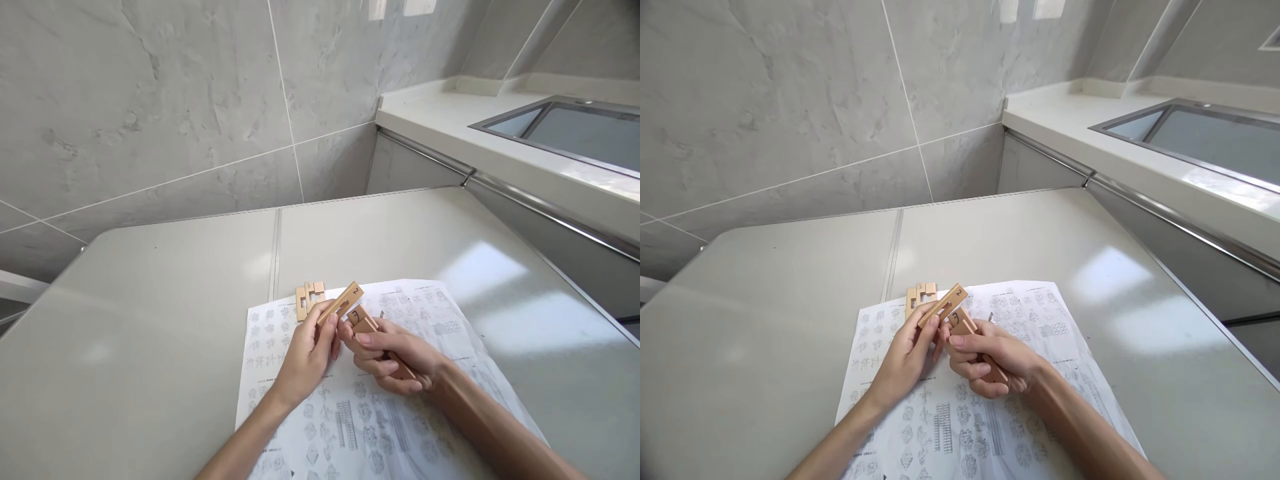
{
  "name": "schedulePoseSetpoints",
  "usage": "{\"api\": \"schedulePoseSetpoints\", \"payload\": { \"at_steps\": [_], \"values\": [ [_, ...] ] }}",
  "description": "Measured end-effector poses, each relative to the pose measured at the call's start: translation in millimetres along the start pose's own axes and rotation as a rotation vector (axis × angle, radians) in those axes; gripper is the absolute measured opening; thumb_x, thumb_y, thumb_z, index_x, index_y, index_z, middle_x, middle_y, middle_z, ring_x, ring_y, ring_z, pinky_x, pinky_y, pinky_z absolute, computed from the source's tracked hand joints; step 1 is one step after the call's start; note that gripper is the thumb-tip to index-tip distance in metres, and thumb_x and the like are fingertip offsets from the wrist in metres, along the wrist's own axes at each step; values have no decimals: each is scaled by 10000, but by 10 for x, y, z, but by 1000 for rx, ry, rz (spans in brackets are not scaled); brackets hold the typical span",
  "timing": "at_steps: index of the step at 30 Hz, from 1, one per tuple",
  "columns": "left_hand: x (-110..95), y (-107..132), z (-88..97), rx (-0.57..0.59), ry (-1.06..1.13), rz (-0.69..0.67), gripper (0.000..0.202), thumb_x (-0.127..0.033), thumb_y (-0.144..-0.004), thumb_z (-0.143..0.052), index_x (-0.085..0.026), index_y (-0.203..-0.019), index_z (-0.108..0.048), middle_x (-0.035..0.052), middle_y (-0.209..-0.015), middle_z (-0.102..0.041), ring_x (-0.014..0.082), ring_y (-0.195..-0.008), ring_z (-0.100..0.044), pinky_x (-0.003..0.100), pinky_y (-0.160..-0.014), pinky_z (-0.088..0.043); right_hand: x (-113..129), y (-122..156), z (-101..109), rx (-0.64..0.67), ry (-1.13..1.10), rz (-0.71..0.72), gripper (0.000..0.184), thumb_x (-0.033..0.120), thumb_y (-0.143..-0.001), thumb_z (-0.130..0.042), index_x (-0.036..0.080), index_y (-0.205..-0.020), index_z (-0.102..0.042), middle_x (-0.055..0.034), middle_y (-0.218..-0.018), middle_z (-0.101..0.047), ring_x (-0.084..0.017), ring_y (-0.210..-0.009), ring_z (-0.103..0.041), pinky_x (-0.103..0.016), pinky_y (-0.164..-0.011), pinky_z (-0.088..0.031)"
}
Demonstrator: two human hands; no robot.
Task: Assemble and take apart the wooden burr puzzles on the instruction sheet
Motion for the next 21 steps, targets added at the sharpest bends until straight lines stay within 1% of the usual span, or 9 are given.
{"api": "schedulePoseSetpoints", "payload": {
  "at_steps": [3, 6, 8, 10, 12, 14, 17, 19, 21],
  "values": [
    [-5, 12, -16, 27, -69, -33, 454, -513, -1091, -454, -235, -1423, -591, 27, -863, -653, 157, -642, -524, 274, -620, -466, -27, 0, -7, 45, -33, -58, 276, 338, -956, -760, 220, -1014, -517, 124, -663, -385, -22, -367, -197, -118, -242, -374],
    [-37, 16, -18, 57, -141, -75, 460, -479, -1102, -433, -263, -1477, -589, 37, -876, -658, 162, -641, -518, 273, -613, -454, -28, 8, 11, 49, -34, -79, 268, 354, -971, -728, 218, -920, -503, 134, -603, -416, -19, -316, -216, -123, -227, -373],
    [-71, 16, -15, 82, -187, -97, 465, -458, -1112, -408, -295, -1515, -573, 43, -895, -670, 172, -668, -544, 277, -642, -472, -33, 15, 24, 81, -10, -100, 313, 379, -1002, -672, 213, -808, -490, 128, -524, -435, -26, -286, -250, -126, -232, -379],
    [-113, 16, -9, 107, -238, -131, 469, -438, -1118, -389, -317, -1542, -550, 54, -935, -692, 193, -733, -590, 293, -699, -501, -49, 24, 43, 127, 21, -136, 406, 422, -1029, -610, 217, -710, -466, 116, -441, -434, -38, -250, -286, -140, -235, -393],
    [-148, 18, -1, 132, -291, -168, 472, -414, -1122, -381, -324, -1563, -525, 65, -977, -708, 212, -800, -623, 313, -757, -522, -68, 31, 83, 136, 37, -167, 450, 460, -1029, -590, 220, -671, -460, 112, -403, -423, -47, -228, -298, -149, -229, -392],
    [-164, 17, 10, 155, -335, -193, 474, -394, -1123, -386, -326, -1577, -504, 67, -998, -718, 218, -836, -640, 332, -814, -536, -80, 35, 123, 126, 28, -182, 447, 469, -1017, -596, 216, -671, -472, 118, -411, -416, -42, -218, -273, -155, -214, -377],
    [-160, 11, 41, 164, -369, -219, 464, -372, -1122, -399, -330, -1570, -512, 72, -1075, -740, 225, -905, -670, 368, -907, -548, -75, 39, 142, 111, 7, -173, 386, 420, -1022, -591, 203, -716, -501, 124, -462, -434, -31, -221, -242, -154, -198, -358],
    [-156, 8, 59, 168, -375, -248, 447, -352, -1121, -407, -328, -1546, -543, 84, -1226, -737, 246, -1060, -681, 402, -1010, -530, -61, 40, 138, 90, -1, -159, 307, 386, -1023, -601, 199, -793, -525, 127, -511, -459, -26, -231, -237, -146, -195, -347],
    [-151, 9, 65, 186, -376, -269, 441, -332, -1122, -408, -331, -1539, -552, 78, -1366, -701, 258, -1219, -648, 422, -1099, -491, -51, 41, 131, 74, 0, -157, 258, 373, -1024, -610, 201, -848, -533, 130, -543, -469, -23, -241, -231, -137, -197, -336]
  ]
}}
Point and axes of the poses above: each hand's wrist, its own y-axis away from the middle knuckle, its own z-axis out of the back of the hand, x = y × z, the point moved 4 cm from there along -y, towards the middle knuckle
